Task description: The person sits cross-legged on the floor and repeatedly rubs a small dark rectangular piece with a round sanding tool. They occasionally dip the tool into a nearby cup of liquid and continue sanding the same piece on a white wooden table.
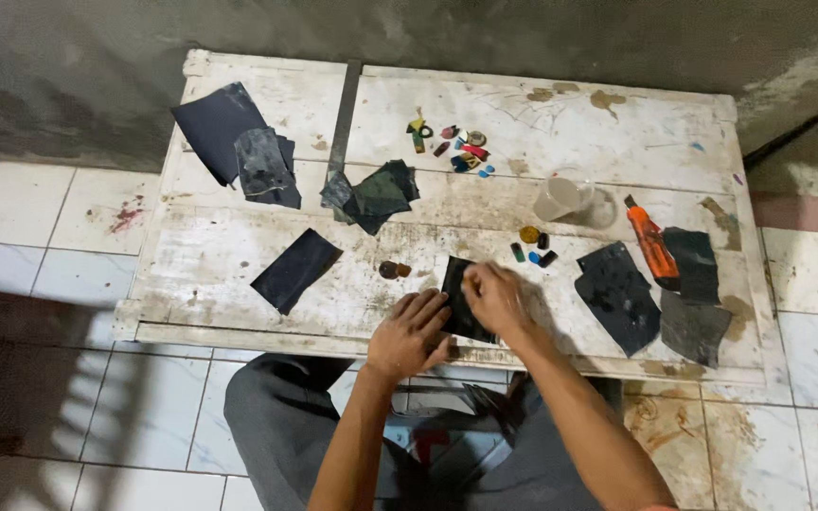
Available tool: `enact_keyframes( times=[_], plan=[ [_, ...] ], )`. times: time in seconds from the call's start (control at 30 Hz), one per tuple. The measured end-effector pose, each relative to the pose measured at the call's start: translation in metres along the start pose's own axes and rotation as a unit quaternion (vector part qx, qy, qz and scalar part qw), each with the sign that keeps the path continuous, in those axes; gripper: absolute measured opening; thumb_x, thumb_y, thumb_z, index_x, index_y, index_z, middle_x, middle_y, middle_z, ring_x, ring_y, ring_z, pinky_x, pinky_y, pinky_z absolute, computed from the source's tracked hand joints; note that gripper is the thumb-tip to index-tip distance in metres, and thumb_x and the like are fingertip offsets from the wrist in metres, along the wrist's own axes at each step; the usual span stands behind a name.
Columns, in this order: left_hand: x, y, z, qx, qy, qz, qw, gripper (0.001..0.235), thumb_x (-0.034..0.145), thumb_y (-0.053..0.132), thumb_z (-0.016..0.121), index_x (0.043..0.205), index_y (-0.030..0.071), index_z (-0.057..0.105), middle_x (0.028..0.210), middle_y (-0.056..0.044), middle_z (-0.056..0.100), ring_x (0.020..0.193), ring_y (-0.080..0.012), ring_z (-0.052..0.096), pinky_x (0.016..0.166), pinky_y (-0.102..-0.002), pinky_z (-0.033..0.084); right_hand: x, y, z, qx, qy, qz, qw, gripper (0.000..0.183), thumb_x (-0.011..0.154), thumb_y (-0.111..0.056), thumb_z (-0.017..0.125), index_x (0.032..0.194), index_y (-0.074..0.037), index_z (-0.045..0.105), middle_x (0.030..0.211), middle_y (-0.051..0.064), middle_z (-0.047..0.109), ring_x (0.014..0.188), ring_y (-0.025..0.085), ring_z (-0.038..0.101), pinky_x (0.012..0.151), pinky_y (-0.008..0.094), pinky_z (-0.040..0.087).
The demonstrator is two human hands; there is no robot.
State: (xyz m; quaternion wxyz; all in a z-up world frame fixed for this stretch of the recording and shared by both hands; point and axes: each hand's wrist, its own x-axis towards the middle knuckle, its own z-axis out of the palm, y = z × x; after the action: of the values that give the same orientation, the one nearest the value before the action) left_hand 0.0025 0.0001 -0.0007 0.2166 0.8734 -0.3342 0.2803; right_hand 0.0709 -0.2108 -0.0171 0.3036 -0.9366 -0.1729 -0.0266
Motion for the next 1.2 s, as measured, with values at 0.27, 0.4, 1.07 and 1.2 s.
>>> enact_keyframes(
  times=[0.27, 0.4, 1.07, 1.2],
  plan=[
    [0.003, -0.001, -0.003, 0.012, -0.033, 0.014, 0.999, 0.041, 0.088, 0.041, 0.056, 0.114, 0.01, 0.064, 0.119, -0.015, 0.065, 0.117, -0.0317, 0.062, 0.098, -0.043, 0.048, 0.018, -0.007, 0.014, 0.05, 0.044, -0.032, 0.997, 0.012, 0.086, -0.015, 0.07, 0.096, -0.01, 0.072, 0.082, 0.011, 0.064, 0.07, 0.032, 0.066, 0.063, 0.04, 0.055],
    [0.0, -0.002, 0.003, 0.021, -0.016, 0.017, 1.0, 0.042, 0.088, 0.042, 0.055, 0.114, 0.01, 0.063, 0.12, -0.014, 0.064, 0.117, -0.0312, 0.062, 0.098, -0.043, 0.048, 0.022, -0.011, 0.002, 0.02, 0.046, -0.033, 0.998, 0.015, 0.09, -0.017, 0.067, 0.099, -0.007, 0.073, 0.086, 0.011, 0.064, 0.072, 0.033, 0.065, 0.062, 0.04, 0.055],
    [-0.006, -0.002, 0.007, 0.015, -0.046, -0.002, 0.999, 0.042, 0.089, 0.041, 0.054, 0.116, 0.011, 0.064, 0.122, -0.013, 0.064, 0.12, -0.0289, 0.061, 0.1, -0.043, 0.046, -0.025, -0.007, 0.011, 0.019, 0.025, -0.084, 0.996, 0.014, 0.095, -0.02, 0.058, 0.093, -0.012, 0.069, 0.087, 0.008, 0.058, 0.078, 0.037, 0.065, 0.065, 0.042, 0.055],
    [-0.007, -0.001, 0.006, 0.003, -0.046, -0.003, 0.999, 0.042, 0.091, 0.042, 0.054, 0.116, 0.011, 0.064, 0.121, -0.015, 0.064, 0.119, -0.0308, 0.061, 0.1, -0.044, 0.046, -0.059, -0.018, -0.004, 0.025, -0.021, -0.068, 0.997, 0.015, 0.096, -0.02, 0.056, 0.095, -0.013, 0.069, 0.089, 0.004, 0.059, 0.076, 0.031, 0.067, 0.063, 0.035, 0.055]
  ],
)
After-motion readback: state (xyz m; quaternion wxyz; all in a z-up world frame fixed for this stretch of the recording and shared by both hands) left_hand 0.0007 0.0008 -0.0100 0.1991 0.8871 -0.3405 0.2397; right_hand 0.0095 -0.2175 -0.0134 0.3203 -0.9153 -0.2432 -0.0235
